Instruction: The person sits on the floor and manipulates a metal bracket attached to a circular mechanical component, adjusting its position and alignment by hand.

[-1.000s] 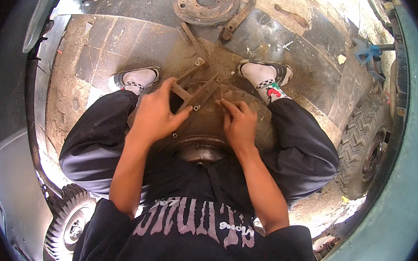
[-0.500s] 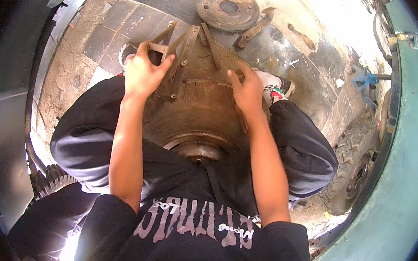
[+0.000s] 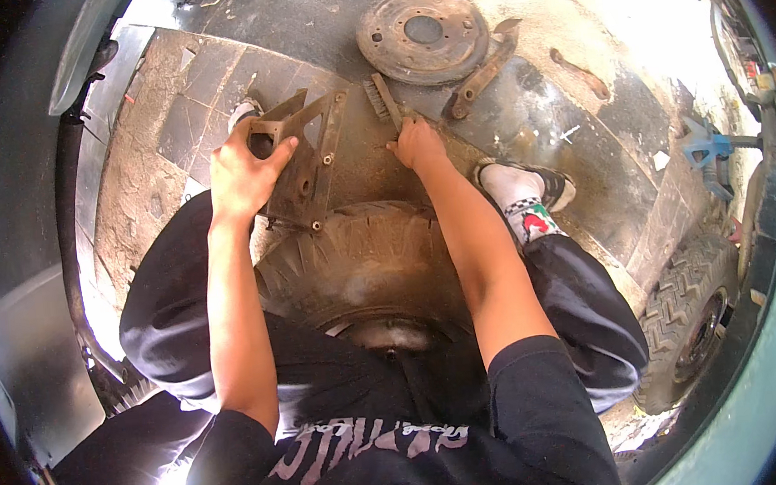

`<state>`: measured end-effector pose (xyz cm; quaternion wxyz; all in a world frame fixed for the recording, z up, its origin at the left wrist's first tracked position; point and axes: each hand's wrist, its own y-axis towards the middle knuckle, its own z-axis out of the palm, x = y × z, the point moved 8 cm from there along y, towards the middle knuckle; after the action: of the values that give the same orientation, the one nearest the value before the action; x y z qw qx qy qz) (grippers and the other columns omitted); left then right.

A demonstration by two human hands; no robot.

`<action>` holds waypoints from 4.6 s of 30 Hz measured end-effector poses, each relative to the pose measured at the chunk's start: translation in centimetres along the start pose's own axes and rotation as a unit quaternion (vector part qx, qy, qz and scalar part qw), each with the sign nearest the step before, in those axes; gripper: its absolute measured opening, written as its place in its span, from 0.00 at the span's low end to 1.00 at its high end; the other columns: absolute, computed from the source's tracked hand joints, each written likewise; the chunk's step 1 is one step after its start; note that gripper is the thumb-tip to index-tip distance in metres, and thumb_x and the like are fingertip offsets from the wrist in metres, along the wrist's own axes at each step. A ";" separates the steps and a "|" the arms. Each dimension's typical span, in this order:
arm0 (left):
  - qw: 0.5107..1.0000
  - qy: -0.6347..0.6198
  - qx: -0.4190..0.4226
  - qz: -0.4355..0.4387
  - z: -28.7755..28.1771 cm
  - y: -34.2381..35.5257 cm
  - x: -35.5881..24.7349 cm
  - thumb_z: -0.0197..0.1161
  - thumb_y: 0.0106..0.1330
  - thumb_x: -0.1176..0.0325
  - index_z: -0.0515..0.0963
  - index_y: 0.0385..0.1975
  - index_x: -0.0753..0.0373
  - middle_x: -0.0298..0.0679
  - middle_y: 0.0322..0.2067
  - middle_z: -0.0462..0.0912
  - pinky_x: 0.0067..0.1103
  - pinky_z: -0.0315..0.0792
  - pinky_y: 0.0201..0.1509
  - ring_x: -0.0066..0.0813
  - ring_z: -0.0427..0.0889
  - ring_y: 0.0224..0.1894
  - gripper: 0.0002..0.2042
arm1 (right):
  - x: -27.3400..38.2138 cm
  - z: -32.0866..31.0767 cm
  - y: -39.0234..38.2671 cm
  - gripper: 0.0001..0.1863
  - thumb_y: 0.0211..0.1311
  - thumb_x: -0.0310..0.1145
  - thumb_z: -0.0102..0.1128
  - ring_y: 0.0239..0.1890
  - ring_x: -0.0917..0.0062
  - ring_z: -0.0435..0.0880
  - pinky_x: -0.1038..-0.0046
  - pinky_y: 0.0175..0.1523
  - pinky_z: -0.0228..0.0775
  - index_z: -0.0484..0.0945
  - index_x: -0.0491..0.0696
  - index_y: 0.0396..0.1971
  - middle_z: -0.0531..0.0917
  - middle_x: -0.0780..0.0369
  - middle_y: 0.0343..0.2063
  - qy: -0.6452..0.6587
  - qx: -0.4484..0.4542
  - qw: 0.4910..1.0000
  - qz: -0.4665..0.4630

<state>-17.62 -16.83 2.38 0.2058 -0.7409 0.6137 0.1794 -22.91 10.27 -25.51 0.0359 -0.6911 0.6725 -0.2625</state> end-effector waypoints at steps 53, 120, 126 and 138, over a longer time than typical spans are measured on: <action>0.983 -0.102 0.152 0.024 9.5 -7.3 5.0 0.63 0.75 0.55 0.80 0.66 0.57 0.58 0.58 0.86 0.38 0.74 0.71 0.53 0.84 0.63 0.23 | 7.2 -11.8 -38.5 0.36 0.74 0.27 0.60 0.47 0.33 0.84 0.43 0.56 0.78 0.62 0.45 0.79 0.80 0.30 0.48 0.052 -0.046 0.996 -0.062; 0.985 -0.136 0.103 -0.016 14.2 -7.7 6.8 0.57 0.72 0.65 0.84 0.61 0.48 0.51 0.59 0.85 0.41 0.73 0.71 0.51 0.82 0.64 0.19 | 6.5 -7.6 -37.4 0.31 0.75 0.30 0.60 0.53 0.33 0.83 0.44 0.59 0.77 0.69 0.45 0.76 0.82 0.32 0.53 0.025 -0.235 0.972 0.001; 0.986 -0.151 0.065 0.032 13.8 -7.5 6.7 0.61 0.71 0.65 0.84 0.59 0.53 0.49 0.61 0.84 0.40 0.73 0.72 0.51 0.81 0.65 0.18 | 5.8 -11.6 -27.7 0.31 0.76 0.31 0.59 0.47 0.36 0.85 0.44 0.55 0.77 0.68 0.45 0.76 0.84 0.34 0.43 0.055 -0.189 0.977 0.085; 0.992 -0.107 -0.031 0.057 14.8 -6.7 8.8 0.65 0.70 0.65 0.83 0.60 0.58 0.51 0.63 0.81 0.39 0.71 0.73 0.54 0.78 0.67 0.19 | 7.2 -8.9 -32.3 0.29 0.76 0.32 0.58 0.47 0.38 0.87 0.44 0.55 0.78 0.70 0.43 0.74 0.86 0.36 0.43 0.017 -0.191 0.978 0.086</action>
<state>-9.66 -15.32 -14.23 0.2368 -0.6876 0.6234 0.2874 2.55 9.17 -2.64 -0.0857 -0.6204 0.7674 -0.1373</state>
